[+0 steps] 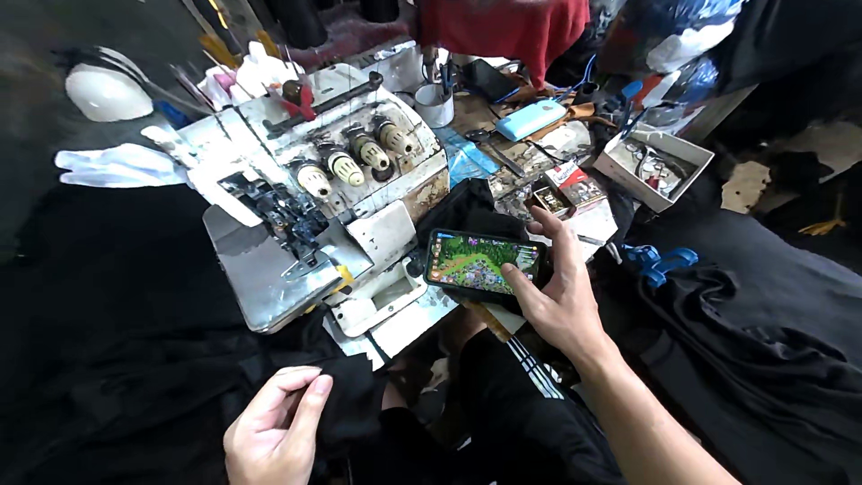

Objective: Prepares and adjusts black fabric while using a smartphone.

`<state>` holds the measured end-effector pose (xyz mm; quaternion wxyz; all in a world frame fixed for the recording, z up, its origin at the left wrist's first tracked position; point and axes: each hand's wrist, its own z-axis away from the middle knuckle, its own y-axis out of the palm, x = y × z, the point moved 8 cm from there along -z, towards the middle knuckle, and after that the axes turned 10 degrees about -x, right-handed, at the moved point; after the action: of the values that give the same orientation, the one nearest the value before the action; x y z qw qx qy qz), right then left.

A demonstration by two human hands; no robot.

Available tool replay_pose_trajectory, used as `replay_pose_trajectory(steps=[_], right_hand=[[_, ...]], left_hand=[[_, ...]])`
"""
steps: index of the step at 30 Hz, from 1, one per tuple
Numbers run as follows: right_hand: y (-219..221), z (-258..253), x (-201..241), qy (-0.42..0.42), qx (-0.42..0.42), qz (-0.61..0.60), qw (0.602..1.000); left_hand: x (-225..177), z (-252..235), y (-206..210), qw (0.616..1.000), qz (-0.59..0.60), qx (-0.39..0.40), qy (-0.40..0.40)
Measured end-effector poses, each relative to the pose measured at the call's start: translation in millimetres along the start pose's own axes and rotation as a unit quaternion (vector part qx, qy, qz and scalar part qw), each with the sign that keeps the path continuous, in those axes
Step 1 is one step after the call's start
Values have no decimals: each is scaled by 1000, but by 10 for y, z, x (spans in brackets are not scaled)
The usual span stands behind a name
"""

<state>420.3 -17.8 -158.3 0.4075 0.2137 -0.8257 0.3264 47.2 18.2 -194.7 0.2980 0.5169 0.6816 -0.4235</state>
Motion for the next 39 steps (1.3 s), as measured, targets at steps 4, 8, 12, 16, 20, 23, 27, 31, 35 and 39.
replay_pose_trajectory(steps=[4, 8, 12, 16, 20, 23, 27, 31, 35, 39], right_hand=[[-2, 17, 37, -1, 1, 8, 1000], [29, 49, 60, 1, -6, 39, 999], [72, 56, 80, -9, -13, 66, 998], [59, 56, 99, -17, -15, 63, 998], [21, 70, 67, -5, 5, 17, 1000], [6, 89, 29, -3, 0, 7, 1000], [-9, 135, 11, 2, -6, 3, 1000], [-15, 138, 39, -7, -17, 11, 1000], [80, 88, 143, -43, -57, 91, 993], [168, 70, 219, -54, -50, 138, 988]], left_hand=[[-9, -9, -4, 1000, 1, 0, -4], [8, 5, -10, 1000, 11, 7, 3], [3, 21, -17, 1000, 24, 6, 3], [15, 25, -19, 1000, 27, 9, 7], [7, 34, -17, 1000, 25, 1, 12], [-10, 33, -7, 1000, 17, -6, 11], [-14, 34, 0, 1000, 6, -9, 11], [-38, 15, 22, 1000, -7, -11, 1], [-25, 20, 21, 1000, -12, -8, 8], [-24, 30, 13, 1000, -10, -12, 4]])
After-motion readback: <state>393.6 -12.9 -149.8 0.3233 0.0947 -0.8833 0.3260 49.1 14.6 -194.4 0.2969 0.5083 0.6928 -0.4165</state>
